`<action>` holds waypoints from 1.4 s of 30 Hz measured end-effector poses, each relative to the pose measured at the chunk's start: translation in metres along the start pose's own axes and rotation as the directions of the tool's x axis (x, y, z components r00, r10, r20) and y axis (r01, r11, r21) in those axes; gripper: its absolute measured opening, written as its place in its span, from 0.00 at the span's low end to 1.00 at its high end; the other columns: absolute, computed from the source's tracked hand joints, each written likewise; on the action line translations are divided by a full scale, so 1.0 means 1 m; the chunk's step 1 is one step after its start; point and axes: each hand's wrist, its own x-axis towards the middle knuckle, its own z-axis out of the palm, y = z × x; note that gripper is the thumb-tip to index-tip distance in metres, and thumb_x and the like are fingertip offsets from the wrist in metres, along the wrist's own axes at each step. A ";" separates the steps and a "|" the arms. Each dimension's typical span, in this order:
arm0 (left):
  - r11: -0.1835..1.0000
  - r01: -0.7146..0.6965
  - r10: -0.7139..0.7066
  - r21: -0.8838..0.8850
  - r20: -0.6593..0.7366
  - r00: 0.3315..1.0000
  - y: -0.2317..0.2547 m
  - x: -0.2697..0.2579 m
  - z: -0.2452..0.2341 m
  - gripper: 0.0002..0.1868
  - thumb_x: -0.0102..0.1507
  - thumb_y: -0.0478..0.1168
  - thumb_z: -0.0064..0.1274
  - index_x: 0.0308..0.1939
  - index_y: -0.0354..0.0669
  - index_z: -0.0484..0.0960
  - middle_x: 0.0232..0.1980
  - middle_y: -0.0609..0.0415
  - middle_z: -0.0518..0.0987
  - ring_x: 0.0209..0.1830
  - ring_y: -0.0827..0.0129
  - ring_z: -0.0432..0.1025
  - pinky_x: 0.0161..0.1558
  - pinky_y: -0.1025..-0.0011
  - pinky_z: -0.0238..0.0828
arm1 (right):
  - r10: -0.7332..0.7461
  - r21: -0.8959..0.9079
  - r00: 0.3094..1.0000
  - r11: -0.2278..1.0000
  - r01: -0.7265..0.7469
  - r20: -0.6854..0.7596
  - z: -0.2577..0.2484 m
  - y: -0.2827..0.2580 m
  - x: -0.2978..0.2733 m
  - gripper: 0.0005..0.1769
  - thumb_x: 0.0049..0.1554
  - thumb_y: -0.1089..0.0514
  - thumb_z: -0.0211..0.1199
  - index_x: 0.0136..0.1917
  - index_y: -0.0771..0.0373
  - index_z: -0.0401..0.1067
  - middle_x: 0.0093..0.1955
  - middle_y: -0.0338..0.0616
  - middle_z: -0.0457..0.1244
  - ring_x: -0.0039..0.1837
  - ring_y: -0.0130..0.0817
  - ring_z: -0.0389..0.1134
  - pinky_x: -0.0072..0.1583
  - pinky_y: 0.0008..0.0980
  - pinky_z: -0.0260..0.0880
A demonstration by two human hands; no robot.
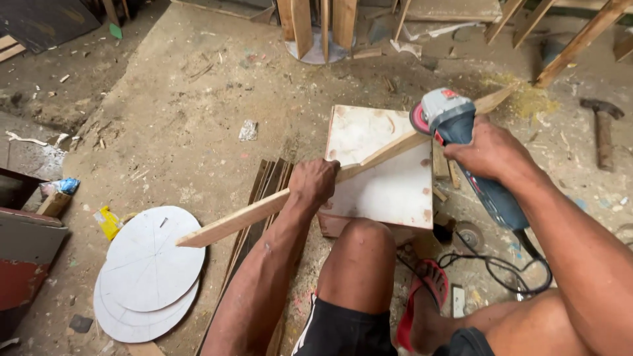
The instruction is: The person uses an angle grinder to sand the edges and surfaces of a long, curved piece of wood. They hold the wood with one hand and move the grinder along its length, then flip the wood to sand the other side.
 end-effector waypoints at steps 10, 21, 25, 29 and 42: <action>1.000 0.001 0.000 -0.019 0.030 1.000 0.004 -0.002 0.006 0.04 0.69 0.38 0.50 0.44 0.50 0.81 0.23 0.60 0.74 0.16 0.73 0.63 0.19 0.69 0.69 | 0.063 -0.014 0.998 0.998 -0.063 0.014 -0.001 -0.006 -0.008 0.32 0.53 0.46 0.67 0.60 0.73 0.67 0.45 0.61 0.68 0.40 0.54 0.70 0.43 0.48 0.71; 0.997 -0.002 0.009 -0.076 0.090 0.996 -0.002 0.006 0.013 0.16 0.62 0.38 0.48 0.51 0.56 0.84 0.37 0.50 0.86 0.41 0.53 0.83 0.42 0.57 0.81 | 0.058 0.017 0.996 0.998 -0.060 0.061 -0.006 -0.017 -0.010 0.39 0.49 0.45 0.63 0.65 0.73 0.62 0.61 0.75 0.64 0.67 0.67 0.65 0.64 0.61 0.65; 0.997 0.011 -0.003 -0.076 0.095 0.995 -0.004 0.012 0.023 0.19 0.62 0.36 0.49 0.55 0.56 0.84 0.37 0.48 0.85 0.40 0.52 0.82 0.42 0.56 0.81 | 0.085 0.013 0.996 0.996 -0.085 0.026 -0.008 -0.015 -0.011 0.39 0.49 0.44 0.64 0.65 0.72 0.63 0.59 0.75 0.65 0.65 0.68 0.67 0.62 0.63 0.66; 0.998 -0.013 0.018 -0.054 0.098 0.995 -0.005 0.003 0.011 0.19 0.63 0.37 0.49 0.56 0.58 0.84 0.36 0.50 0.85 0.40 0.53 0.82 0.41 0.56 0.81 | 0.064 0.018 0.995 0.998 -0.066 0.078 -0.007 -0.028 -0.027 0.38 0.50 0.46 0.63 0.65 0.73 0.62 0.62 0.76 0.64 0.67 0.70 0.65 0.64 0.64 0.65; 0.996 -0.027 0.036 -0.089 0.104 0.994 -0.004 0.000 0.005 0.20 0.62 0.36 0.49 0.57 0.57 0.83 0.36 0.47 0.85 0.40 0.52 0.82 0.42 0.54 0.81 | 0.043 0.016 0.996 0.999 -0.044 0.081 -0.009 -0.010 -0.021 0.36 0.53 0.45 0.63 0.64 0.75 0.61 0.60 0.77 0.65 0.64 0.72 0.66 0.62 0.66 0.65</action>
